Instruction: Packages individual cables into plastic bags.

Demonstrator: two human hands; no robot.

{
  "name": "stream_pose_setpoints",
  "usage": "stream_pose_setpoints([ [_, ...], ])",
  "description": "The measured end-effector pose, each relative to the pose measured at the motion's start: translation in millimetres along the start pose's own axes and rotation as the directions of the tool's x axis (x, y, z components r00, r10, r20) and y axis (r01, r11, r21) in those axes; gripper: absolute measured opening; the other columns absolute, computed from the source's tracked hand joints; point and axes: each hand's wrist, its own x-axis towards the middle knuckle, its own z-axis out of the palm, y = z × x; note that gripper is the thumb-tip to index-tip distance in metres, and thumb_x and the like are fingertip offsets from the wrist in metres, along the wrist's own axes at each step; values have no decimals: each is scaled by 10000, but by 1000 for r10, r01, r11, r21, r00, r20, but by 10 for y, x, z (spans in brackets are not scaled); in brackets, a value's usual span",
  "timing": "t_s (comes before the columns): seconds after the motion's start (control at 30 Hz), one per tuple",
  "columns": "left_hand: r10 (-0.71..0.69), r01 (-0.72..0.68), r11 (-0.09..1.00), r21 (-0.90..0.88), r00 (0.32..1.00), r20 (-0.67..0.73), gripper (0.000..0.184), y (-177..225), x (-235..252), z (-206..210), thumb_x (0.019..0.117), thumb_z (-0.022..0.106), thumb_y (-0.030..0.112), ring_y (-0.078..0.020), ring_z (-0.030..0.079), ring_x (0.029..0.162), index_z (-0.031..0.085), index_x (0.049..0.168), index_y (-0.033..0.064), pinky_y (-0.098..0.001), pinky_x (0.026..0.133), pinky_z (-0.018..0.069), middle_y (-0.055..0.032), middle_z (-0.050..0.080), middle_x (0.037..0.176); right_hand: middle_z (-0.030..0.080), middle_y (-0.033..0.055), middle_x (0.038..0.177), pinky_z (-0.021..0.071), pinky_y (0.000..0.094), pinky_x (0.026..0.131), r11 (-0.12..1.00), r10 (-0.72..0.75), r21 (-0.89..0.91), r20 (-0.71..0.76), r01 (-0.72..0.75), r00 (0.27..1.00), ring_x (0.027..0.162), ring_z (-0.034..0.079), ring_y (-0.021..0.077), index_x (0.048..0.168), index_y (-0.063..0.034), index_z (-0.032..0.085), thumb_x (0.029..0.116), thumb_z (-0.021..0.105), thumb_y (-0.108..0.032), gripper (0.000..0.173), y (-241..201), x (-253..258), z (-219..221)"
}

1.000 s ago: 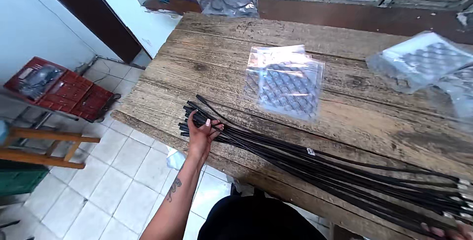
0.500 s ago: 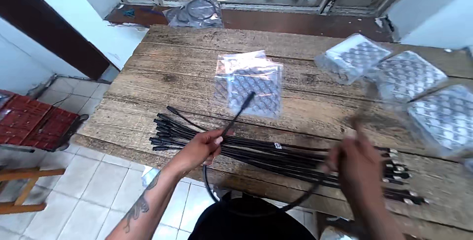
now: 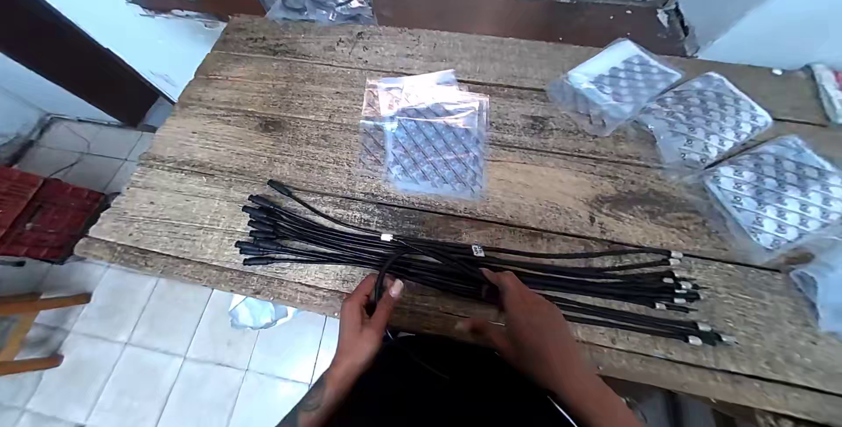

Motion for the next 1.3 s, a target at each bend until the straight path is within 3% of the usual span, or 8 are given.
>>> stream_pose_setpoints([
  [0.1, -41, 15, 994, -104, 967, -253, 220, 181, 129, 472, 1023, 464, 241, 17, 412, 514, 603, 949, 87, -177, 507, 380, 118, 440, 620, 512, 304, 1453, 519, 646, 915, 984, 78, 147, 177, -105, 981, 1222, 594, 461, 1533, 88, 341, 602, 545, -982, 1433, -102, -109, 2],
  [0.2, -42, 30, 998, -58, 975, -217, 279, 435, 423, 822, 1031, 442, 274, -15, 450, 548, 634, 990, 75, -219, 549, 420, 84, 470, 640, 346, 303, 1590, 489, 667, 957, 934, 212, 253, 176, -252, 961, 1328, 509, 479, 1611, -3, 249, 569, 599, -974, 1467, -113, -105, 88],
  [0.3, 91, -153, 912, 381, 980, 176, 548, 480, 1073, 764, 1112, 296, 417, -175, 581, 617, 692, 1017, 50, -393, 601, 522, -46, 590, 694, 374, 262, 1590, 472, 668, 990, 866, 427, 255, 69, -429, 902, 1336, 504, 464, 1614, -93, 313, 633, 714, -838, 1296, 100, -79, 135],
  [0.43, 88, -370, 667, 647, 901, 425, 249, 333, 2208, 272, 975, 704, 178, -409, 653, 1087, 710, 1127, -20, -596, 987, 501, -231, 692, 1103, 500, 319, 1461, 469, 706, 880, 872, 479, -45, -132, -488, 868, 1173, 583, 543, 1473, -133, 551, 606, 688, -816, 1112, 538, -118, -69],
  [0.53, 201, -492, 664, 563, 843, 499, 240, -8, 2699, 113, 818, 845, 72, -335, 676, 956, 727, 1010, -11, -527, 900, 545, -189, 700, 1000, 532, 310, 1439, 469, 695, 891, 867, 475, -110, -112, -486, 873, 1169, 598, 532, 1394, -164, 643, 618, 628, -878, 1054, 665, -204, -122],
  [0.77, 383, -573, 659, 488, 813, 438, 84, 87, 2667, 369, 905, 752, 73, -235, 711, 887, 734, 952, 5, -463, 855, 579, -124, 728, 932, 534, 247, 1473, 464, 657, 960, 881, 467, -61, -48, -469, 883, 1244, 587, 457, 1351, -269, 679, 635, 582, -913, 968, 358, 132, -149],
  [1.03, 478, -731, 209, 650, 656, 584, 252, 123, 2271, 83, 955, 576, -44, -396, 644, 1195, 702, 1173, -49, -545, 1058, 488, -196, 680, 1263, 525, 275, 1472, 478, 662, 898, 940, 333, -94, 68, -327, 940, 1217, 594, 489, 1269, -309, 718, 585, 651, -877, 892, 37, 69, -285],
  [1.3, 552, -835, 127, 536, 508, 661, 448, 125, 1207, 625, 883, 644, -46, -227, 706, 794, 703, 1296, 117, -382, 580, 563, 14, 611, 1449, 570, 258, 1426, 478, 654, 926, 813, 574, 147, -35, -564, 818, 1200, 599, 470, 1160, -257, 786, 732, 718, -721, 635, -24, 266, 27],
])
